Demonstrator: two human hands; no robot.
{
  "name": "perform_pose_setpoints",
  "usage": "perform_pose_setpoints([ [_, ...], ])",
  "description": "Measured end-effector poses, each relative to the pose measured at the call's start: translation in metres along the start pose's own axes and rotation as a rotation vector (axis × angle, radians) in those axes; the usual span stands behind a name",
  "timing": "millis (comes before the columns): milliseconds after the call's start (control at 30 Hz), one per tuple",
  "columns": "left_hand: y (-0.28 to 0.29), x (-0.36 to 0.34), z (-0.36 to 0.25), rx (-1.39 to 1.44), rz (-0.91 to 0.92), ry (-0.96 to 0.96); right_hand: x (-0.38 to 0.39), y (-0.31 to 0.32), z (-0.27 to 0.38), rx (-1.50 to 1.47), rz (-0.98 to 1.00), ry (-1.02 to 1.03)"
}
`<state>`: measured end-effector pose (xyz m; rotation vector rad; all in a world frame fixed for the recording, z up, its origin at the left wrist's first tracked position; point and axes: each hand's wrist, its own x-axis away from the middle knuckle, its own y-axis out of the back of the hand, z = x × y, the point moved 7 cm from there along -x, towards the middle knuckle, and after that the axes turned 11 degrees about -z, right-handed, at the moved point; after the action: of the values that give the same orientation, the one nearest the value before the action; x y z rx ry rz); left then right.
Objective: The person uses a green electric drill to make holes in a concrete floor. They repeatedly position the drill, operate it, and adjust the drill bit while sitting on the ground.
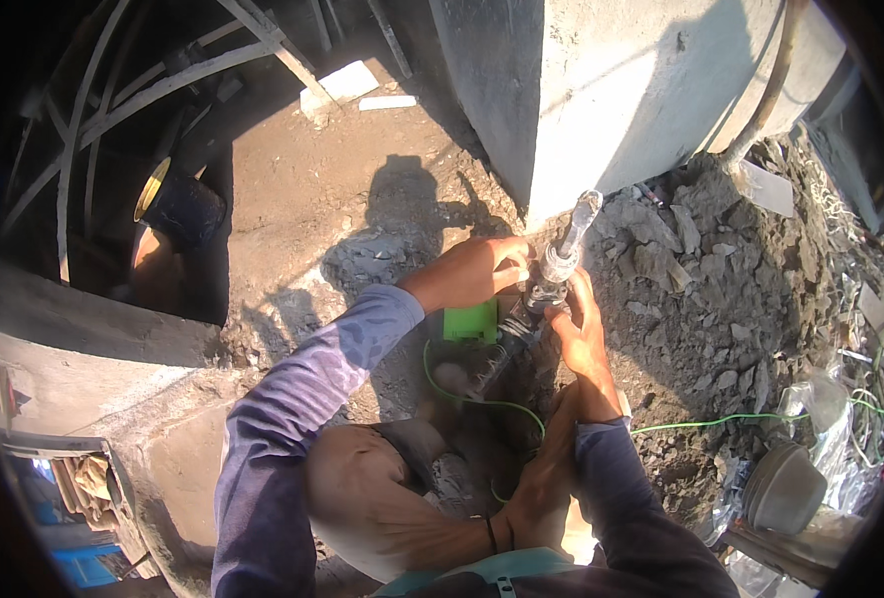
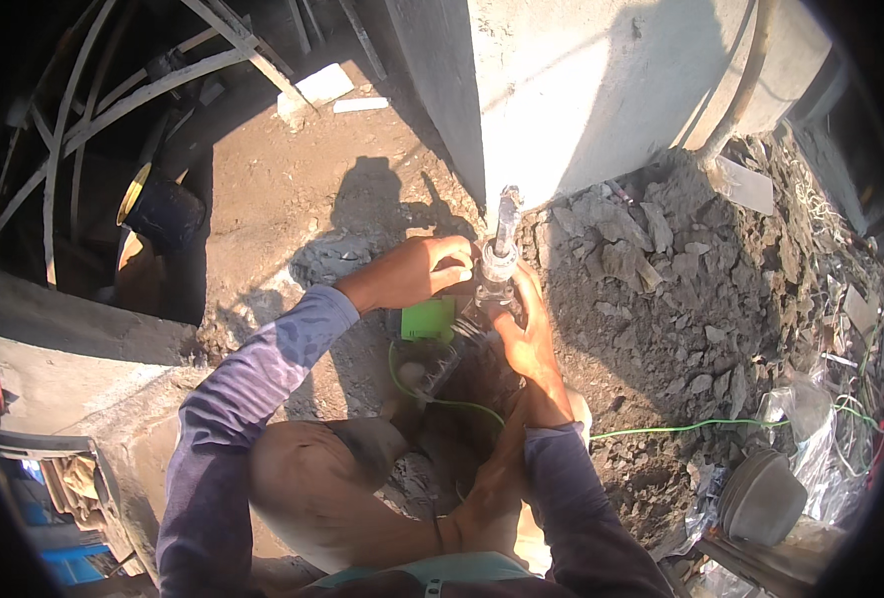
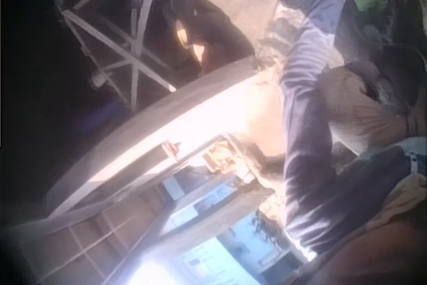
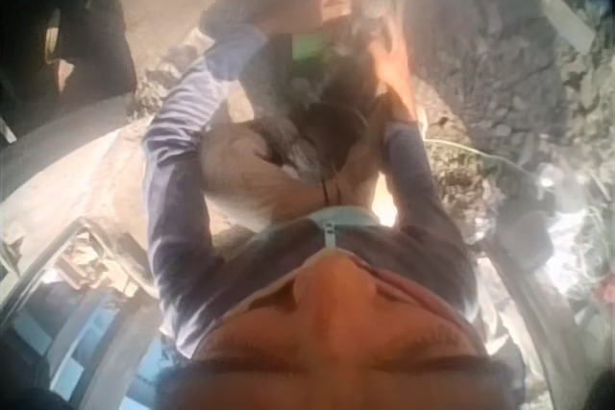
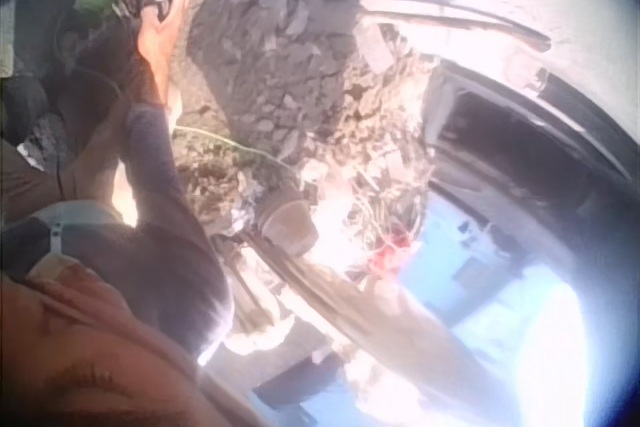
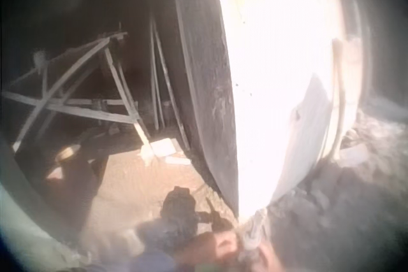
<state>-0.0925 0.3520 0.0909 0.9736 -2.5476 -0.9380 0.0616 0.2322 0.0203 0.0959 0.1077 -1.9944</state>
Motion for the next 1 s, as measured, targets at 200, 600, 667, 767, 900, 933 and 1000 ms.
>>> perform_pose_setpoints([
  [200,-0.008,-0.014,0.005,0.108,-0.174,-0.062,-0.01,-0.002,-0.004,-0.02,-0.043,0.079],
  [600,-0.001,-0.027,0.012,-0.077,-0.093,-0.268,-0.007,-0.004,-0.006,-0.103,-0.031,-0.036],
  [667,-0.002,-0.029,0.007,-0.048,-0.102,-0.247,-0.009,0.001,-0.004,-0.09,-0.023,-0.03],
  [767,-0.001,-0.027,0.014,0.072,-0.123,-0.123,-0.01,0.004,-0.004,-0.082,-0.023,-0.029],
  [900,-0.007,-0.025,0.026,0.071,-0.057,-0.132,-0.008,0.003,-0.001,-0.088,-0.023,-0.046],
  [933,-0.008,-0.026,0.027,0.095,-0.039,-0.116,-0.009,0.004,-0.001,-0.078,-0.029,-0.045],
  [1000,-0.01,-0.027,0.026,0.135,-0.024,-0.102,-0.012,0.006,0.001,-0.031,-0.026,-0.029],
])
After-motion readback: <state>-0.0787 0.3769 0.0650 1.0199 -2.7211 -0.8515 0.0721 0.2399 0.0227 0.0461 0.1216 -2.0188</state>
